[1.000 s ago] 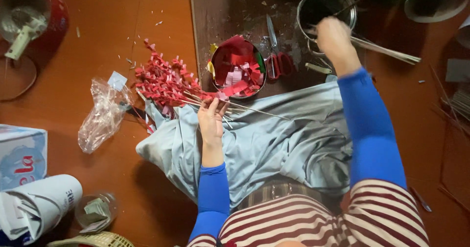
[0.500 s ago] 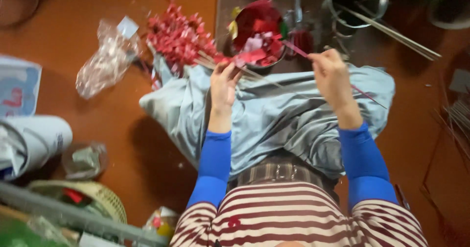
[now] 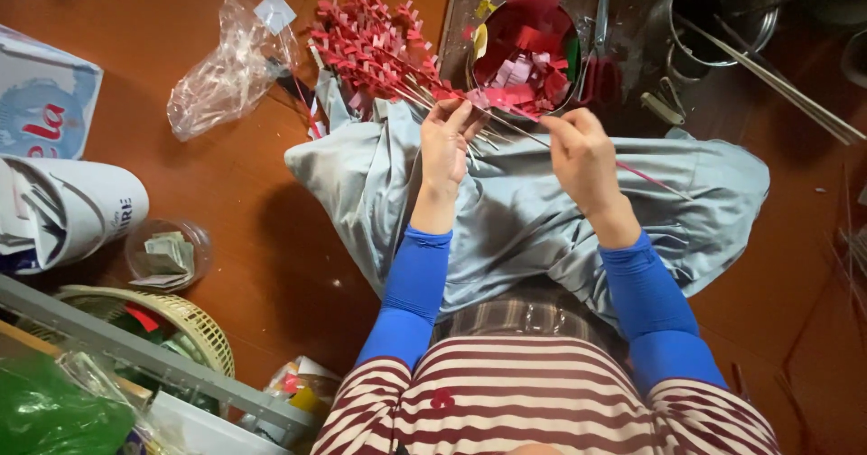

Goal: The recorder is seen assembling decorative red flowers by attaching paper strips to wooden sticks.

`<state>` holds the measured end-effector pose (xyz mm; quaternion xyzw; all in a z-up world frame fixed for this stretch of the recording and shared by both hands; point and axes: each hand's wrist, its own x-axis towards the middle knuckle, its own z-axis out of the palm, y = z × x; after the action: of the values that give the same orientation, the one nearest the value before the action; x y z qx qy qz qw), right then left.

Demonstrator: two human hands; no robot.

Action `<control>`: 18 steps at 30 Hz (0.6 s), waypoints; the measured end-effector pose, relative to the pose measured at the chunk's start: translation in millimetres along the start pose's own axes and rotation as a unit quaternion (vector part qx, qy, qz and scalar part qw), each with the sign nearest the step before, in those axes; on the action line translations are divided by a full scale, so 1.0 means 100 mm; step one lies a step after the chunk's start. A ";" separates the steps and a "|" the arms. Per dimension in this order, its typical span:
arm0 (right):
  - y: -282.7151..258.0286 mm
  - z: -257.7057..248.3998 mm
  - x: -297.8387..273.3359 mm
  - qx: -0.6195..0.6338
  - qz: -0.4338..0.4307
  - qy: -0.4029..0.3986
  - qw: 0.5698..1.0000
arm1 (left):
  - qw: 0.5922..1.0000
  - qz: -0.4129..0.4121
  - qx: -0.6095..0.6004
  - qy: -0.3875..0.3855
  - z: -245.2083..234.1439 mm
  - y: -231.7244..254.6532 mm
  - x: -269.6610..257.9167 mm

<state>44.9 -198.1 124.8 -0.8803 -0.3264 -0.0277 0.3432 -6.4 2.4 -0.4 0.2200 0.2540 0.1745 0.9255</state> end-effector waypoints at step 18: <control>-0.21 -0.07 0.13 -0.050 -0.066 0.012 0.996 | 0.999 -0.031 -0.024 -0.006 0.08 0.03 -0.05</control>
<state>44.1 -183.8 145.6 -0.8726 -0.3780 -0.0769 0.2996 -6.6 0.8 9.3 0.1912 0.2509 0.1504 0.9369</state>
